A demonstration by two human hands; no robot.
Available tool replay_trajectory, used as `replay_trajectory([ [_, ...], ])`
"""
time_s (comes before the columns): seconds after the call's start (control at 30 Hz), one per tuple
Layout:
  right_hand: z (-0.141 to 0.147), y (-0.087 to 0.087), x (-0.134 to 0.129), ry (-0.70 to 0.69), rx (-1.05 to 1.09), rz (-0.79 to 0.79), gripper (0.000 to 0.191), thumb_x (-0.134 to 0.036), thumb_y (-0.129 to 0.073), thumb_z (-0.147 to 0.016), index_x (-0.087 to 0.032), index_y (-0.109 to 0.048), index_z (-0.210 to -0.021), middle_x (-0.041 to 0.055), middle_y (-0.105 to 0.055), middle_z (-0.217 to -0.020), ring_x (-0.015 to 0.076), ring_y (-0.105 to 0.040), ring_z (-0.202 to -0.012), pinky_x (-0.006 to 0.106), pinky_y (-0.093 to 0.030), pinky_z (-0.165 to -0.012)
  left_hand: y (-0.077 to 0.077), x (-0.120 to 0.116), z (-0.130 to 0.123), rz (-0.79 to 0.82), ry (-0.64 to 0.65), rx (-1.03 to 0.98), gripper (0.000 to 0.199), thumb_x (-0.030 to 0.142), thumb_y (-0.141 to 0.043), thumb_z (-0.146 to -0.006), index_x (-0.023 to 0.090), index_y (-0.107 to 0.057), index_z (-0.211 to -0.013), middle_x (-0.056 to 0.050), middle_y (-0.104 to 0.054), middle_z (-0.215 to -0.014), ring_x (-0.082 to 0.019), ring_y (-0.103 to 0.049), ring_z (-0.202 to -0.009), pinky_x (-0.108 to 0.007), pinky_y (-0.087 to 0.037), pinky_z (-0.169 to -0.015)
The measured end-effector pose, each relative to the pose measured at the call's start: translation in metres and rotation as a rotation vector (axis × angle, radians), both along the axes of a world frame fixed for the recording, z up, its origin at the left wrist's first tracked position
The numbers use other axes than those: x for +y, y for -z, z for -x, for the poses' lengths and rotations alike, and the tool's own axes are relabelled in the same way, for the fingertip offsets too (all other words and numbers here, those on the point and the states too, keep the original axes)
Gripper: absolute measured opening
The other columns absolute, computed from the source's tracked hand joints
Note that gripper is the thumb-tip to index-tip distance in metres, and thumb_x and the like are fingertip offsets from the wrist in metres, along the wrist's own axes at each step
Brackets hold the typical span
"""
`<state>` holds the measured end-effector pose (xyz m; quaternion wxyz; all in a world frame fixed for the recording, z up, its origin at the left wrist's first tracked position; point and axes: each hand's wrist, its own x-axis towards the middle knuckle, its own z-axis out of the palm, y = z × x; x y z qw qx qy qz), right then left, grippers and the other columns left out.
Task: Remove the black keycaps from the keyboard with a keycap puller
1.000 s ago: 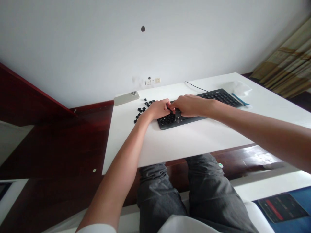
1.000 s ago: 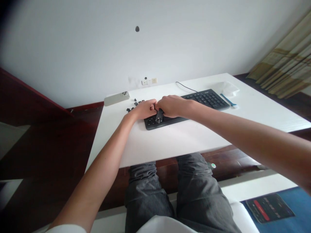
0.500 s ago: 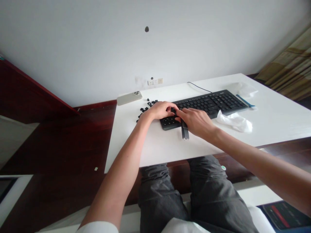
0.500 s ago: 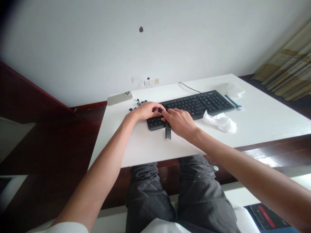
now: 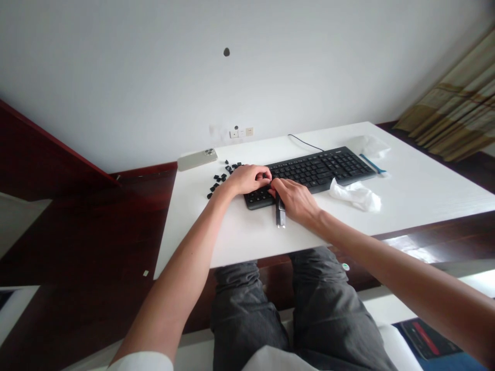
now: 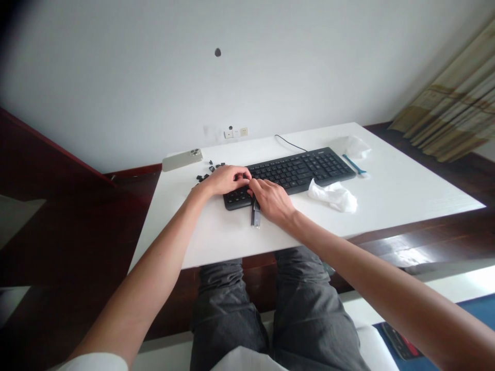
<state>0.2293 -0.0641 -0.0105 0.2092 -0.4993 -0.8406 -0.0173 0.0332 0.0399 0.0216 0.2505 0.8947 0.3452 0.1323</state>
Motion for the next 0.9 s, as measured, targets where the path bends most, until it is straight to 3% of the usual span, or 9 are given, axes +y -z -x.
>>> replay_trajectory([
  [0.2, 0.000, 0.001, 0.000, -0.002, 0.050, 0.006, 0.025, -0.033, -0.038, -0.113, -0.020, -0.056, -0.102, 0.0096, -0.070, -0.095, 0.0235, -0.060, -0.085, 0.034, -0.038, -0.074, -0.001, -0.009, -0.009, -0.047, -0.113, 0.047, 0.009, 0.031, -0.068, -0.088, 0.026, -0.074, -0.092, 0.003, -0.072, -0.077, -0.016, -0.060, -0.065, -0.029, -0.036, -0.062],
  [0.43, 0.001, -0.001, 0.000, 0.005, 0.103, 0.023, 0.024, -0.033, -0.039, -0.111, -0.020, -0.054, -0.097, 0.0078, -0.067, -0.089, 0.0217, -0.057, -0.080, 0.033, -0.035, -0.070, 0.001, -0.010, -0.017, 0.055, -0.210, 0.043, 0.008, 0.030, -0.068, -0.090, 0.024, -0.074, -0.092, 0.001, -0.075, -0.082, -0.016, -0.063, -0.069, -0.029, -0.037, -0.063],
  [0.63, -0.001, -0.003, 0.000, -0.032, 0.148, 0.077, 0.013, -0.018, -0.041, -0.101, -0.022, -0.049, -0.092, 0.0054, -0.062, -0.084, 0.0209, -0.053, -0.078, 0.032, -0.034, -0.070, 0.004, -0.022, -0.028, -0.044, -0.318, 0.101, 0.011, 0.034, -0.067, -0.093, 0.025, -0.070, -0.087, -0.001, -0.075, -0.082, -0.021, -0.065, -0.073, -0.031, -0.038, -0.065],
  [0.9, -0.001, -0.005, -0.001, -0.051, 0.161, 0.099, 0.013, -0.017, -0.040, -0.100, -0.022, -0.048, -0.091, 0.0057, -0.061, -0.084, 0.0210, -0.052, -0.077, 0.032, -0.036, -0.071, 0.010, -0.026, -0.026, -0.232, -0.207, 0.155, 0.017, 0.035, -0.055, -0.103, 0.026, -0.068, -0.096, -0.003, -0.075, -0.086, -0.023, -0.066, -0.078, -0.031, -0.038, -0.069],
])
